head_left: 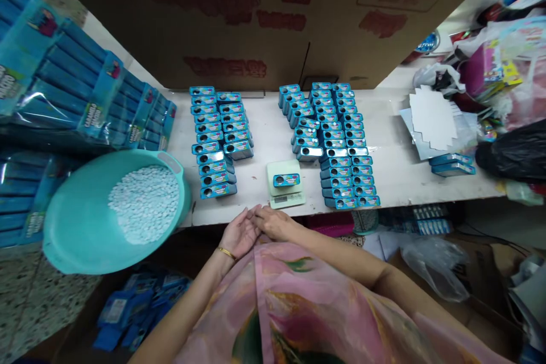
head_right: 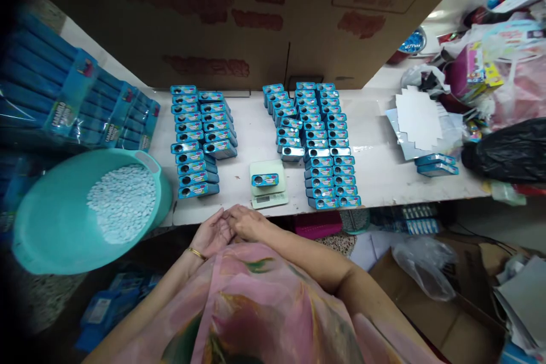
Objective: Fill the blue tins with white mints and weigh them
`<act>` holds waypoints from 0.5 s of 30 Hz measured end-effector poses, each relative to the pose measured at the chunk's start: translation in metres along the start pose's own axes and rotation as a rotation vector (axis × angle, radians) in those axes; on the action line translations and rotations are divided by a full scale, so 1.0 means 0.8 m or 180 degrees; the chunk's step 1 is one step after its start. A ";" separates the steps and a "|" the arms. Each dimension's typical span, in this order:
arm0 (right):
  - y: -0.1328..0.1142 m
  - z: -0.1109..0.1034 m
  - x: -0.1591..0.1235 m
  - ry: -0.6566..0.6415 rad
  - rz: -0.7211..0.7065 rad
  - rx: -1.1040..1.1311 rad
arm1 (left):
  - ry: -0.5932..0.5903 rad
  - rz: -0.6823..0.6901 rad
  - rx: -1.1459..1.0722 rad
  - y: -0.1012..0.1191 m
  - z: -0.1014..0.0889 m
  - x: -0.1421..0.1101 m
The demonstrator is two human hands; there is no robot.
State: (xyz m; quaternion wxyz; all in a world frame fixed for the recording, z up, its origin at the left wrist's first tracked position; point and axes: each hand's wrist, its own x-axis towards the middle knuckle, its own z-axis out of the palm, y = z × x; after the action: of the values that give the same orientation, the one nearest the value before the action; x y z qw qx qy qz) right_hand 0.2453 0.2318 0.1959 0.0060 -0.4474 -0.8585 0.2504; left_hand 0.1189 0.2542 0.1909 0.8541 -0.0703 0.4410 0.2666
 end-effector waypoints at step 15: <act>0.095 -0.041 -0.011 0.1457 0.0842 0.0539 | 0.0922 0.2239 0.0691 0.093 -0.028 -0.040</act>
State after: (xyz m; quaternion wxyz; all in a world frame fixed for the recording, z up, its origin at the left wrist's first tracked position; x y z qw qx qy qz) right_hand 0.3164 0.2753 0.1932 0.2044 -0.5984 -0.7450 0.2123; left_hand 0.0491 0.2971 0.2111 0.6421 0.1389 0.5797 0.4821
